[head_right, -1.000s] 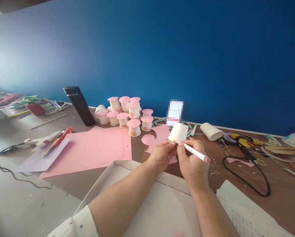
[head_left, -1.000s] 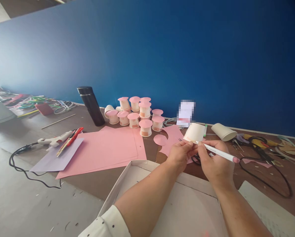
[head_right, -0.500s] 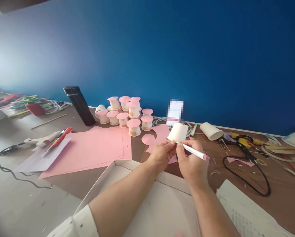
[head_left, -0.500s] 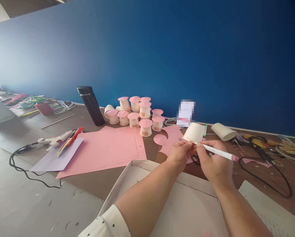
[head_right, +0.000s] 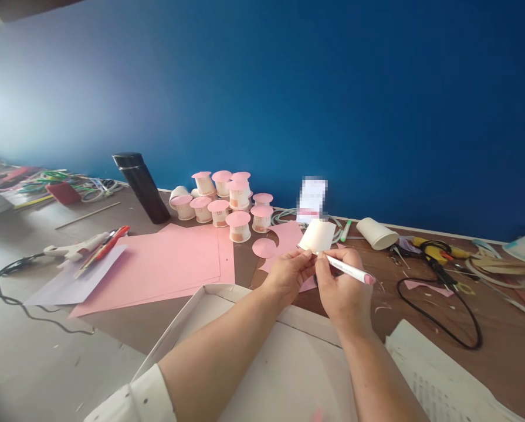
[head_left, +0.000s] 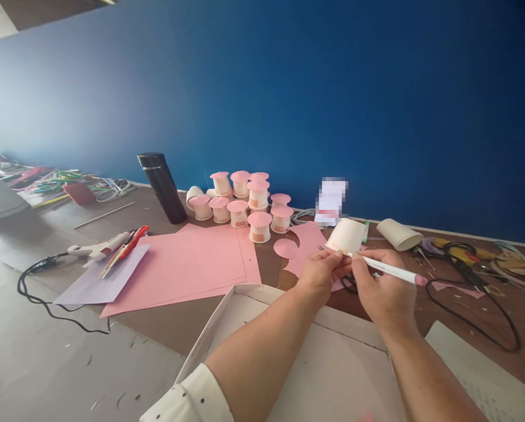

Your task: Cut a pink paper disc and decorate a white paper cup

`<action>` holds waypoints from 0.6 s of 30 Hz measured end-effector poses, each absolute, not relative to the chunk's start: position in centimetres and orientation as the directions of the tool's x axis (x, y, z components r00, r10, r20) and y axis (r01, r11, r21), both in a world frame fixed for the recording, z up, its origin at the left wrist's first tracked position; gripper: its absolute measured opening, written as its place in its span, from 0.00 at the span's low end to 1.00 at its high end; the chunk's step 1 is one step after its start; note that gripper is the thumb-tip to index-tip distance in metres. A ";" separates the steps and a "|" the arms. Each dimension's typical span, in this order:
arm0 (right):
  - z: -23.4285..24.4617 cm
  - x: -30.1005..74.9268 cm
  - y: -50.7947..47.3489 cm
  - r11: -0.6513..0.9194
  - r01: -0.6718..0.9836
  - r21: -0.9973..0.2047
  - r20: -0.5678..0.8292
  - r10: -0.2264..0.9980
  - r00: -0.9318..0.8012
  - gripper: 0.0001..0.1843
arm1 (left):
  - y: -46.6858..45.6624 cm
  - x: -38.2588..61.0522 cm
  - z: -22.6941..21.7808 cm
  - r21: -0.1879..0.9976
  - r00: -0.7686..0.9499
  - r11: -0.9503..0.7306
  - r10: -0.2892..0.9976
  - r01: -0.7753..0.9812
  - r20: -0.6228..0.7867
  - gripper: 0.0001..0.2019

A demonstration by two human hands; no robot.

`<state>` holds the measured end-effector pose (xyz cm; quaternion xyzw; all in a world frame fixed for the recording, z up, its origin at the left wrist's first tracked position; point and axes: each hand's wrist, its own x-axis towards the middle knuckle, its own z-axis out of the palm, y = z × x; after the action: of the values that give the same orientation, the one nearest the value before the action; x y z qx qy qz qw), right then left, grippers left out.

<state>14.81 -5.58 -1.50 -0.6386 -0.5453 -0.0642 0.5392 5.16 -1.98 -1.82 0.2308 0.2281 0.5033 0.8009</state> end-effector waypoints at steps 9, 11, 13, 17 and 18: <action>-1.3 14.7 -5.8 0.216 0.730 -0.648 0.670 0.617 0.413 0.10 | -2.0 5.1 -1.8 0.593 0.402 0.416 0.901 -0.690 -0.165 0.07; -0.9 14.6 -5.9 0.276 0.674 -0.685 0.679 0.575 0.455 0.11 | -1.9 5.0 -1.8 0.569 0.395 0.435 0.896 -0.698 -0.201 0.04; -0.4 14.4 -6.1 0.302 0.605 -0.737 0.652 0.554 0.517 0.13 | -1.9 5.0 -1.8 0.547 0.377 0.445 0.895 -0.709 -0.239 0.04; 0.0 14.4 -6.0 0.219 0.505 -0.835 0.527 0.582 0.619 0.17 | -1.8 5.0 -1.8 0.533 0.367 0.446 0.895 -0.719 -0.254 0.05; -0.2 14.6 -5.9 0.200 0.485 -0.852 0.499 0.593 0.632 0.18 | -1.8 5.0 -1.8 0.535 0.369 0.447 0.894 -0.716 -0.254 0.05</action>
<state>14.64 -5.88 -0.16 -0.6310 -0.4268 0.0418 0.6464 4.97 -1.83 -1.79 0.1702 0.2612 0.4973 0.8096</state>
